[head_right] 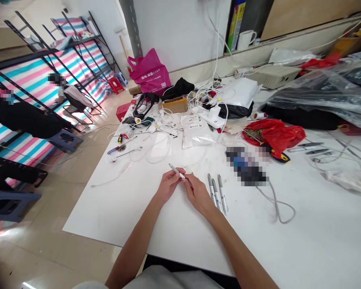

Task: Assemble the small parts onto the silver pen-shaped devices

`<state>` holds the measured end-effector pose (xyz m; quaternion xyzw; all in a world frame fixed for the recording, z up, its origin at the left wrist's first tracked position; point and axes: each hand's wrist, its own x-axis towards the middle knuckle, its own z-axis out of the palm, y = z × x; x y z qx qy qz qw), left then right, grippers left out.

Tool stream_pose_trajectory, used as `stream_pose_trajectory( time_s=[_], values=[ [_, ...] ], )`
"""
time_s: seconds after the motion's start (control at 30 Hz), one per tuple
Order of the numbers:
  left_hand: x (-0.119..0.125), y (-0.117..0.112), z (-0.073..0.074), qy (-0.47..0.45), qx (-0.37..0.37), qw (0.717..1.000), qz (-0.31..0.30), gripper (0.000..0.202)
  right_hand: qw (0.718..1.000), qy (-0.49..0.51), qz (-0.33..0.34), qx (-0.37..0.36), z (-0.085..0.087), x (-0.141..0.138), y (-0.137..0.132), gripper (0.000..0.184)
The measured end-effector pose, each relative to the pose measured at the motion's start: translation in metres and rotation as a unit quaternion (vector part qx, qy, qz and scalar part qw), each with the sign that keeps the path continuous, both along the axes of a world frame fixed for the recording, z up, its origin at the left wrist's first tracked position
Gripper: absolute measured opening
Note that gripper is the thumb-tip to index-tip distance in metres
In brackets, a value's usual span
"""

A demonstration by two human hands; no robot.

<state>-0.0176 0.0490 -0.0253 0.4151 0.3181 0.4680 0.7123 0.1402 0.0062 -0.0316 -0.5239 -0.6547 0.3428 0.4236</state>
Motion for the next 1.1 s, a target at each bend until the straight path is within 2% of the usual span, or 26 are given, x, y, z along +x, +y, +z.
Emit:
stream_pose_trajectory(
  time_s=[0.07, 0.2, 0.4, 0.53, 0.7, 0.83, 1.1],
  values=[
    [0.0005, 0.0007, 0.0005, -0.001, 0.002, 1.000, -0.001, 0.029, 1.000, 0.001, 0.000, 0.007, -0.0010, -0.0002, 0.0003, 0.034],
    [0.0019, 0.0012, 0.0013, -0.012, -0.011, 1.000, -0.009, 0.028, 0.999, 0.006, -0.043, -0.031, -0.0012, 0.0000, 0.0003, 0.032],
    [0.0035, 0.0008, 0.0013, -0.019, -0.006, 1.000, -0.005, 0.028, 1.000, -0.013, -0.023, -0.008, 0.0026, 0.0016, 0.0001, 0.039],
    [0.0032, 0.0002, 0.0009, -0.023, -0.013, 0.999, -0.019, 0.028, 0.999, -0.001, -0.035, -0.042, 0.0020, -0.0006, -0.0006, 0.034],
    [0.0033, 0.0000, 0.0013, -0.023, -0.009, 1.000, -0.007, 0.029, 0.999, -0.017, -0.032, -0.013, 0.0014, -0.0016, -0.0001, 0.040],
    [0.0027, 0.0009, 0.0027, -0.026, -0.020, 0.999, -0.006, 0.030, 0.998, -0.001, -0.048, -0.033, 0.0008, -0.0016, 0.0001, 0.037],
    [0.0012, 0.0015, 0.0011, -0.029, -0.014, 0.999, 0.001, 0.028, 1.000, -0.011, -0.011, -0.026, -0.0022, -0.0010, 0.0005, 0.037]
  ],
)
